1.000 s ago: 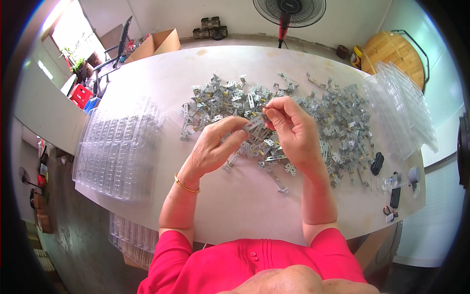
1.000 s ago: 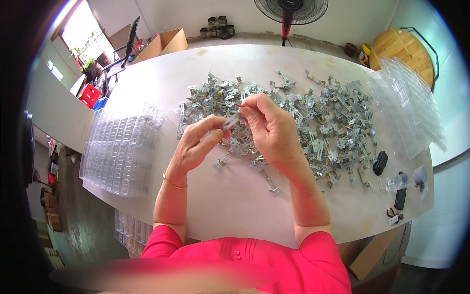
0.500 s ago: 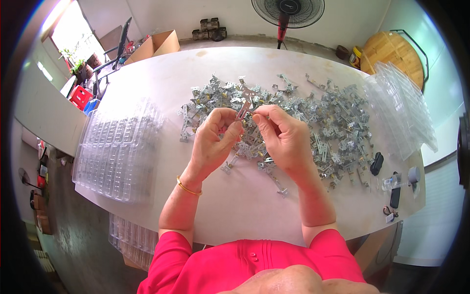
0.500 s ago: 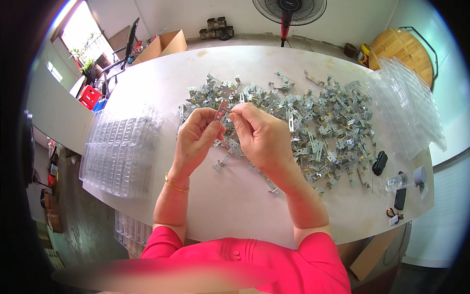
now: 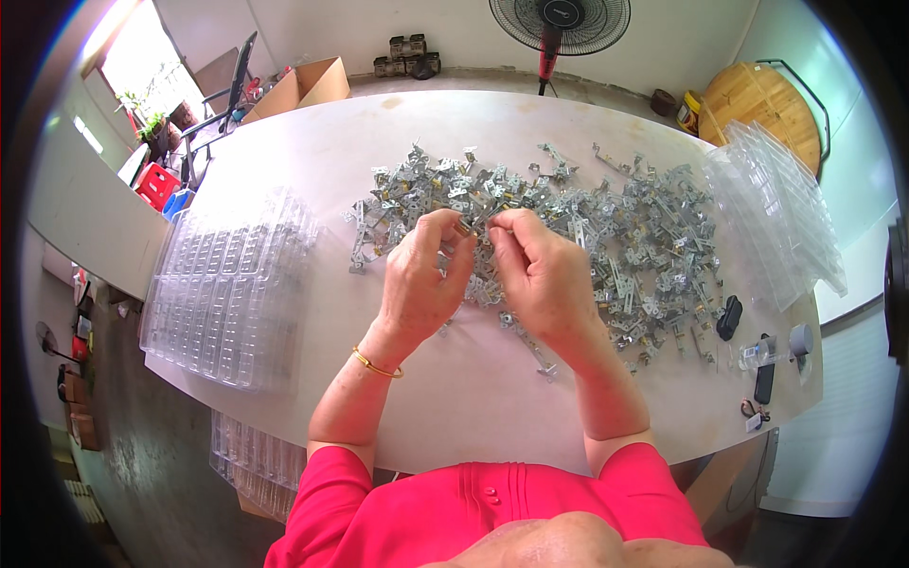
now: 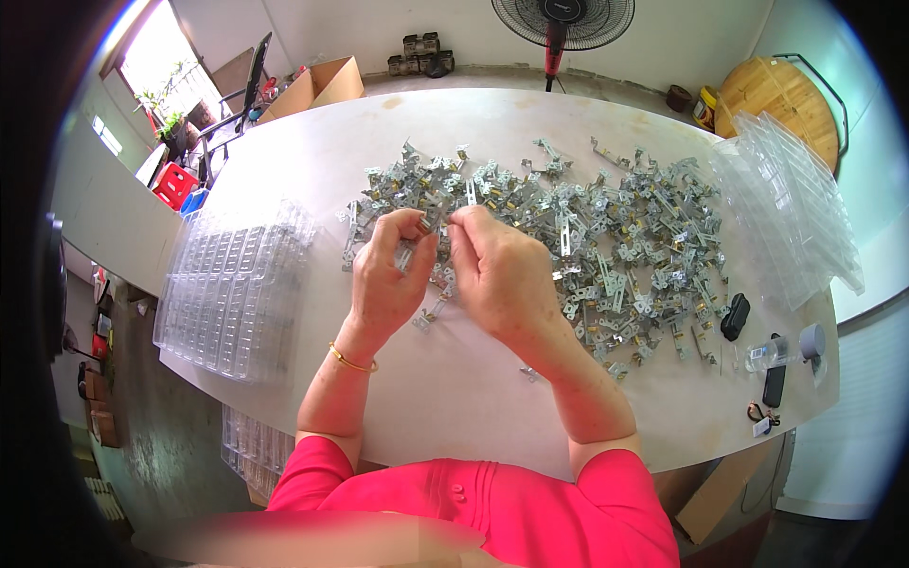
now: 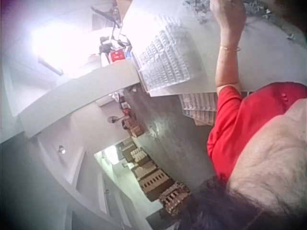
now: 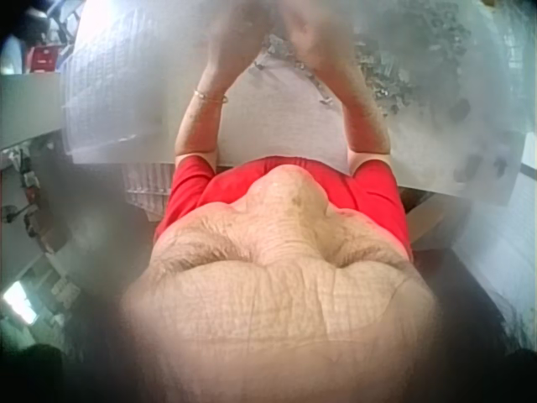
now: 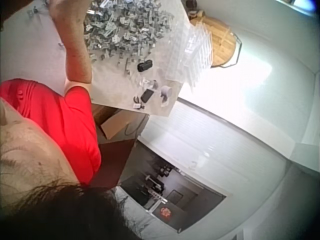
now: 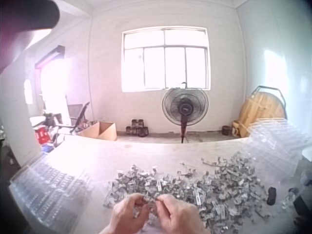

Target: The person picks up a metal bracket from a pile, inserts a small pin into it by hand, and places the assembled unit into a plastic tray, repeating this process multiple times.

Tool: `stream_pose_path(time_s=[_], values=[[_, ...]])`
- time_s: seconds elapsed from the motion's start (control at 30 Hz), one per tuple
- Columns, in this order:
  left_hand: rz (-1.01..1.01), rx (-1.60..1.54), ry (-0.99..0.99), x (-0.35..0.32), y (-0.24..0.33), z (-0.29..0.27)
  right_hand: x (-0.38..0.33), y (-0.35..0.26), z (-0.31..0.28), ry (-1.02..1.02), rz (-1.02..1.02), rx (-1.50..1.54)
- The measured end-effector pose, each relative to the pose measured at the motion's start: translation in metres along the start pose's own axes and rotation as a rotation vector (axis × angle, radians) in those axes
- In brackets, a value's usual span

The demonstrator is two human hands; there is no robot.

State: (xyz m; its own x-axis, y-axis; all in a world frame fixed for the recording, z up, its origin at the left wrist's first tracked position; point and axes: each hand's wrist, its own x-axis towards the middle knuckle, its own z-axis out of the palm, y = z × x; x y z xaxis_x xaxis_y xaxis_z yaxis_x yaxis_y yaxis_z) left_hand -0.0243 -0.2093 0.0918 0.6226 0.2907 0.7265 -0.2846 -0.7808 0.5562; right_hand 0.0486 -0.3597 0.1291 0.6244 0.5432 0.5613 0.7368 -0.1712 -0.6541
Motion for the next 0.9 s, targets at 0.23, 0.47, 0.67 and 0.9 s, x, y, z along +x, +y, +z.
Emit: stream_pose_path(time_s=[0.23, 0.47, 0.67, 0.9], values=[[0.082, 0.044, -0.007, 0.0005, 0.0013, 0.0016, 0.001, -0.0019, -0.0021, -0.041, 0.023, 0.005], [0.074, 0.048, -0.006, 0.0, 0.0024, 0.0026, 0.0005, 0.0022, -0.0013, -0.072, 0.021, 0.008], [0.076, 0.057, -0.01, -0.0012, 0.0021, 0.0032, 0.0006, 0.0029, -0.0006, -0.03, 0.006, -0.02], [0.067, 0.043, -0.017, -0.0005, 0.0006, 0.004, 0.0006, 0.0026, -0.0035, -0.073, 0.035, -0.01]])
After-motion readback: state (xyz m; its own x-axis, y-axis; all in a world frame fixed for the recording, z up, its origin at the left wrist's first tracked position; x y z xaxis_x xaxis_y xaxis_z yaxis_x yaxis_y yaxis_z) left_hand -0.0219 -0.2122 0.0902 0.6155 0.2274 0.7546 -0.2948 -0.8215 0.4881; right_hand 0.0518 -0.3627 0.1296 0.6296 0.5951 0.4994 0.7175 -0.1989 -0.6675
